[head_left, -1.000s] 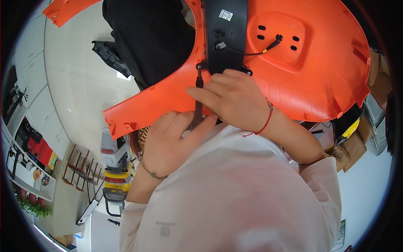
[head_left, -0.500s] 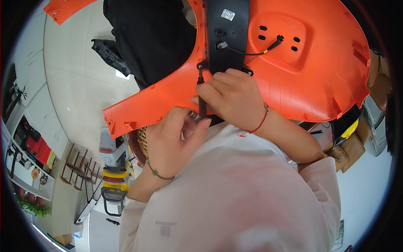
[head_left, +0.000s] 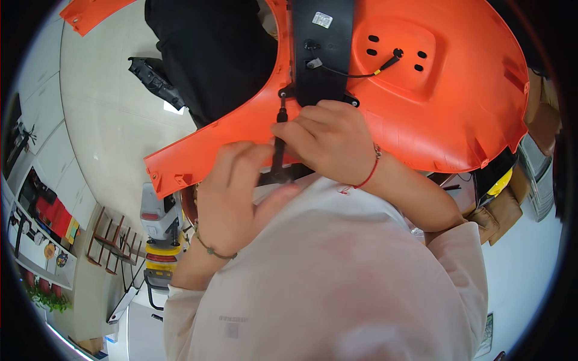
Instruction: The recorder is shown using a screwdriver and a socket wrench to detach components from an orange motorcycle fairing, and then works on the scooter itself.
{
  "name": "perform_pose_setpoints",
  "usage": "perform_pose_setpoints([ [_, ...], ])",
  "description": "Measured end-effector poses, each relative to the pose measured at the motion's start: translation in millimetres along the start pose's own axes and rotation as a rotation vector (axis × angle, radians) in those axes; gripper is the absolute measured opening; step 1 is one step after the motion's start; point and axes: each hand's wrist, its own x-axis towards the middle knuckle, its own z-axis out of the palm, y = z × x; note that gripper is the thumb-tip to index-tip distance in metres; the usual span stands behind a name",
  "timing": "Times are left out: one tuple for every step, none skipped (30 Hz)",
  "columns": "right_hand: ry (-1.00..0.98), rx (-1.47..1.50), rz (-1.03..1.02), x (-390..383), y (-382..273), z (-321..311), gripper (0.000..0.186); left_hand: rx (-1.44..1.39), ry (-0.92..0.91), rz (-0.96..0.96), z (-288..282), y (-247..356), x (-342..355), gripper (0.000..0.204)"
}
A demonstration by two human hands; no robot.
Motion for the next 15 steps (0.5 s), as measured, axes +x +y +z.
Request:
perform_pose_setpoints([
  [0.029,-0.009,0.012,1,0,3,0.024,-0.142,0.019,-0.234,1,2,-2,0.026],
  [0.059,-0.018,0.023,1,0,4,0.023,-0.146,0.018,-0.233,4,1,-3,0.026],
  [0.056,-0.019,0.023,0,0,3,0.023,-0.102,-0.068,-0.238,7,1,-3,0.026],
  [0.058,0.008,0.059,0,0,2,0.024,-0.055,-0.150,-0.248,9,0,-3,0.027],
  [0.060,0.035,0.094,1,0,1,0.024,-0.054,-0.145,-0.253,10,-1,-2,0.027],
  [0.059,0.039,0.088,2,0,0,0.024,0.128,-0.094,-0.080,11,-2,1,0.027],
  [0.012,0.042,0.041,1,1,-2,0.017,0.306,-0.045,0.099,12,-2,3,0.027],
  [-0.034,0.045,-0.006,0,2,-3,0.013,0.305,-0.044,0.099,10,-3,3,0.027],
  [-0.035,0.044,-0.006,-3,1,-4,0.013,0.345,-0.118,0.173,6,-5,2,0.028],
  [-0.117,0.009,-0.018,-6,-1,-5,0.015,0.386,-0.193,0.244,2,-5,2,0.029],
  [-0.198,-0.026,-0.029,-8,-2,-5,0.022,0.388,-0.193,0.243,-1,-5,3,0.029],
  [-0.196,-0.025,-0.028,-8,-2,-6,0.022,0.405,-0.171,0.283,-4,-6,5,0.030],
  [-0.188,-0.010,-0.011,-8,-2,-6,0.022,0.424,-0.150,0.324,-6,-7,6,0.033],
  [-0.180,0.005,0.008,-7,-2,-6,0.022,0.426,-0.154,0.326,-8,-6,6,0.033],
  [-0.176,0.006,0.012,-5,-2,-6,0.022,0.225,-0.097,0.148,-9,-6,7,0.031],
])
